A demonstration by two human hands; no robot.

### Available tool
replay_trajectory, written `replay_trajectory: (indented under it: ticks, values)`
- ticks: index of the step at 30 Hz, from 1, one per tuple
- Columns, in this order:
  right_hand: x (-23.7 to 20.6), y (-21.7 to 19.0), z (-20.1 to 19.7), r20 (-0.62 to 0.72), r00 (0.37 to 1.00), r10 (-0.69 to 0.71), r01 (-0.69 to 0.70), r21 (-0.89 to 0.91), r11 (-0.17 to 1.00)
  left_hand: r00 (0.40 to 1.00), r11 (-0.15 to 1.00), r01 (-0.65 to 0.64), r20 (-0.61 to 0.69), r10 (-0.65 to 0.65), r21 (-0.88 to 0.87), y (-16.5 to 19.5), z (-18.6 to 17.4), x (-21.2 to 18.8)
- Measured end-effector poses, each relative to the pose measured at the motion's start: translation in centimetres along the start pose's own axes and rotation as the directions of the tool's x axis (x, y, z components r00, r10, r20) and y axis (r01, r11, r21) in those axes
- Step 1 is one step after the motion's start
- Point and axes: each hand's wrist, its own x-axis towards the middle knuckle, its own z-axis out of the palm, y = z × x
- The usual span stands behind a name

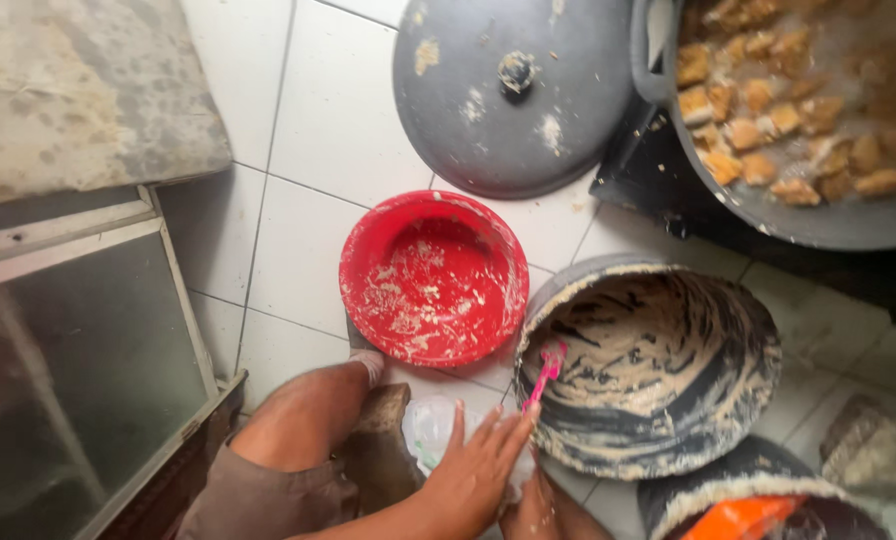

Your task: The person sits on the floor scraping leftover batter from a large mixing bowl with a spatula, collecting scraped dough pieces into a red basin. They then stand at a work table, place round meatballs from a plastic crate into a plastic bag, and handle the filled bag.

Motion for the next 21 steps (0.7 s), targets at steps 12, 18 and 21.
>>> replay_trajectory:
  ticks: [12,18,21]
  values:
    - [1.8,0.0,-11.6,0.168,0.895,0.412,-0.360,0.818,0.449,0.956,0.921,0.269,0.194,-0.220,-0.281,-3.5,-2.0,-6.8]
    - [9.7,1.3,-39.7,-0.109,0.904,0.413,0.091,0.994,0.065,0.890,0.809,0.318,-0.137,-0.434,-0.494,-3.7,-10.4,-13.5]
    - [13.7,-1.7,-44.4,0.029,0.926,0.377,-0.016,0.999,-0.037,0.710,0.599,0.394,-0.183,-0.680,-0.697,-5.4,-13.5,-16.2]
